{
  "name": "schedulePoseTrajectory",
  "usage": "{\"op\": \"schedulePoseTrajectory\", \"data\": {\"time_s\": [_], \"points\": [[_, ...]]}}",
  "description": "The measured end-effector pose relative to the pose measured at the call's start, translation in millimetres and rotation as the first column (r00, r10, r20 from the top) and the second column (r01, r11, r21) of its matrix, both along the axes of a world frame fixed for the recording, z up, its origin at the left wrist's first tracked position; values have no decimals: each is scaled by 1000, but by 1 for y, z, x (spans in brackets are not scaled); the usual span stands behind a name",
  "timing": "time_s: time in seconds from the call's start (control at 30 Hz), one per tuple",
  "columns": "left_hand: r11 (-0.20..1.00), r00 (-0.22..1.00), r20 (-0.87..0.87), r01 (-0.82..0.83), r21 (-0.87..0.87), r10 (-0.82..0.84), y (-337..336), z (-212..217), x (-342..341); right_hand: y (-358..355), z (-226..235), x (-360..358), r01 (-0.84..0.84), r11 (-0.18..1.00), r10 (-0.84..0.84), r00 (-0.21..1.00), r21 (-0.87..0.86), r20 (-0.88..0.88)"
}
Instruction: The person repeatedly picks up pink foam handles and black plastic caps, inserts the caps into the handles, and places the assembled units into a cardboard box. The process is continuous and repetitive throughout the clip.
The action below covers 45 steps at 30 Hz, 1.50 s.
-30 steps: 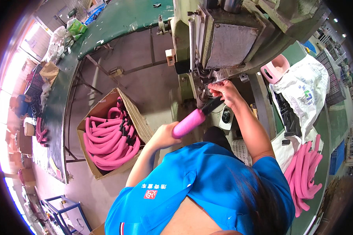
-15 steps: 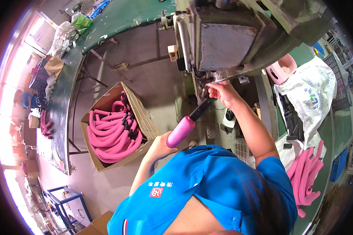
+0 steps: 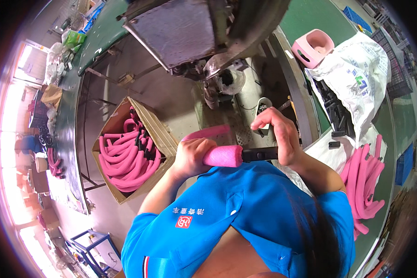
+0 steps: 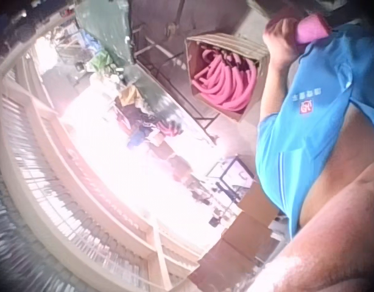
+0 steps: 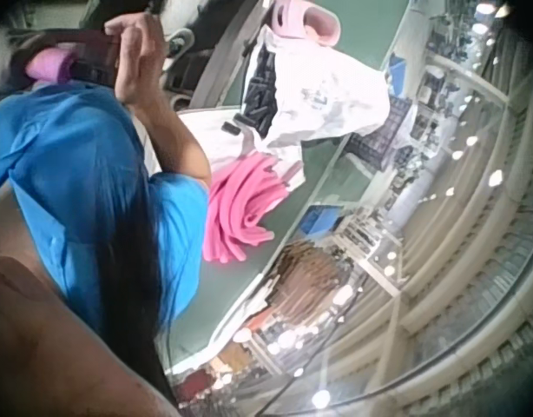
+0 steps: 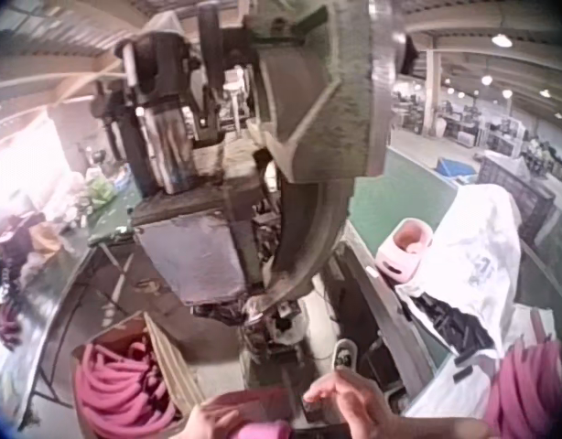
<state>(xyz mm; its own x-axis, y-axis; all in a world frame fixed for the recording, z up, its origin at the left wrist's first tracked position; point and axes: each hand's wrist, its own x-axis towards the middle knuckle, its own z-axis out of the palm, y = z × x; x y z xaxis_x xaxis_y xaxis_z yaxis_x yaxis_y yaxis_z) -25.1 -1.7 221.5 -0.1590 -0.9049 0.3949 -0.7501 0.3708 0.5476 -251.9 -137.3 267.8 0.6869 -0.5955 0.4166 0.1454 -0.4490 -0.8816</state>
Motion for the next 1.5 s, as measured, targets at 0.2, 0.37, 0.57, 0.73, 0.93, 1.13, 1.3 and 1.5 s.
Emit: {"op": "schedulePoseTrajectory", "data": {"time_s": [0.2, 0.37, 0.57, 0.73, 0.93, 1.13, 1.3, 1.5], "points": [[977, 985, 15, 166, 134, -170, -9, 23, -31, 33, 7, -29, -162, 917, 117, 983, 364, 142], [949, 966, -19, 257, 184, -258, -13, 30, -57, 45, -6, -32, -173, 909, 162, 985, 379, 62], [931, 995, -76, 85, 356, -62, -12, 15, -73, 23, -19, -34, -12, 848, -10, 999, 529, 38], [919, 534, -749, -269, 290, 393, -6, -13, -44, 4, -50, -45, 365, 743, -496, 863, 561, 95], [982, -241, -956, -49, 184, 167, -3, -11, 16, -7, -152, -98, 469, 544, -718, 689, 696, 97], [545, 203, -521, -85, 834, 829, -2, -164, 30, 16, -91, -66, -305, 558, -104, 897, 772, 430], [882, 458, -889, 427, 198, -22, -75, -2, -91, 28, -71, -62, -63, 682, -12, 995, 728, 97], [893, 572, -692, 361, -269, -440, -117, 59, -140, 50, -61, -55, -57, 784, 34, 998, 618, 49]]}}
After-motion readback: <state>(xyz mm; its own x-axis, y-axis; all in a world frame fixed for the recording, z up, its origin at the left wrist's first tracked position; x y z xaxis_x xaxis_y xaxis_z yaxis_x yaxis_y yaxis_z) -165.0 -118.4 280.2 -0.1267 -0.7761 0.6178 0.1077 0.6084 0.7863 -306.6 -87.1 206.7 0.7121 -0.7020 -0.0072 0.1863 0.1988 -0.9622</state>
